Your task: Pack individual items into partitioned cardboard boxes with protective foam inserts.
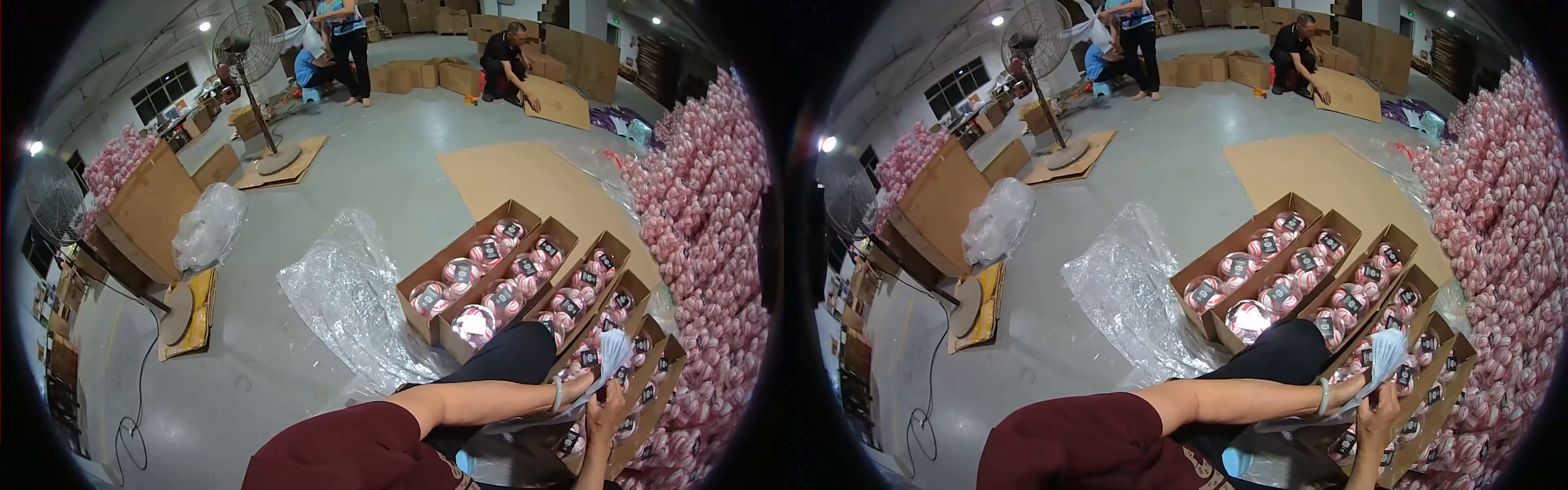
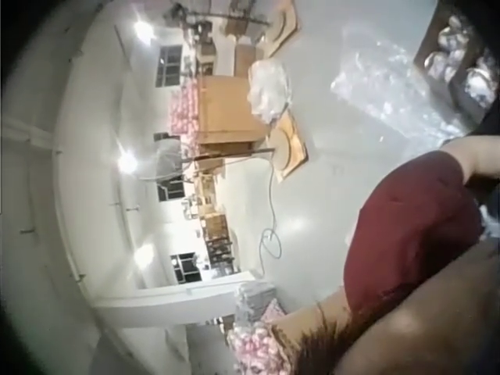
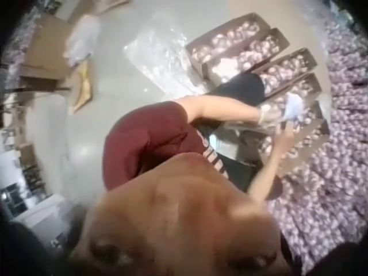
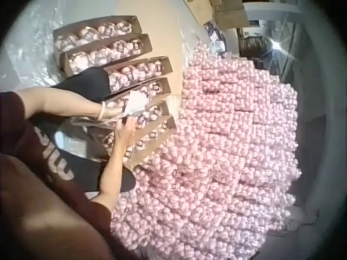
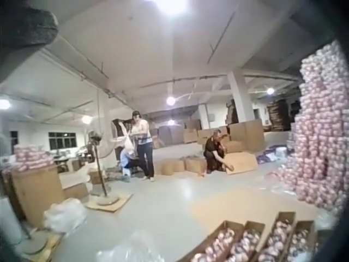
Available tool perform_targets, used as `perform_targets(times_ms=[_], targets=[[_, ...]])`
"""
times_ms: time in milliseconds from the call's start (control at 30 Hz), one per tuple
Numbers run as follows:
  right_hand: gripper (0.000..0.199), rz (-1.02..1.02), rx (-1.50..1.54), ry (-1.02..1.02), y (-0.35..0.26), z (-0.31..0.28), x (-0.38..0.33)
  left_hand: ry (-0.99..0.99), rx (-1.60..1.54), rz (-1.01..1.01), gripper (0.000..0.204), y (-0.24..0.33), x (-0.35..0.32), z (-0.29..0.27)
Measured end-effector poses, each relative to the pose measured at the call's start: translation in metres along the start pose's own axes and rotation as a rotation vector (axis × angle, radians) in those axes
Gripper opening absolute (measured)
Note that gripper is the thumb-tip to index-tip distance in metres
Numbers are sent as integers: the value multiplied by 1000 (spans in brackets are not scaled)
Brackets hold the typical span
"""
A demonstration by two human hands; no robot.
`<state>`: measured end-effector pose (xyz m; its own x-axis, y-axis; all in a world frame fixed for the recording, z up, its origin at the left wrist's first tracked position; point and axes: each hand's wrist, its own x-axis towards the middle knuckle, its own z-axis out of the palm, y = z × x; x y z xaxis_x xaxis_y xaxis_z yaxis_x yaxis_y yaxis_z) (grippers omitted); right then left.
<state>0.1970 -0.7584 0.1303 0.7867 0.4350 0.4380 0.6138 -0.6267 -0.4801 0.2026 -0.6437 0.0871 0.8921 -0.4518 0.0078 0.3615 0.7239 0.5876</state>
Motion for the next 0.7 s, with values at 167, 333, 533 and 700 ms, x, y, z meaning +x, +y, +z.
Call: perform_targets(times_ms=[167, 333, 533, 700], targets=[[17, -43, 6, 17, 16, 10, -3, -11, -47, -94, 55, -11, 6, -9], [16, 30, 70, 40, 26, 20, -3, -8, -79, -149, 55, -25, 20, -38], [21, 208, 227, 168, 40, 26, -10, -34, -417, 112, 47, -14, 6, -6], [28, 66, 95, 144, 80, 17, -20, 93, 206, 119, 59, -28, 11, 4]])
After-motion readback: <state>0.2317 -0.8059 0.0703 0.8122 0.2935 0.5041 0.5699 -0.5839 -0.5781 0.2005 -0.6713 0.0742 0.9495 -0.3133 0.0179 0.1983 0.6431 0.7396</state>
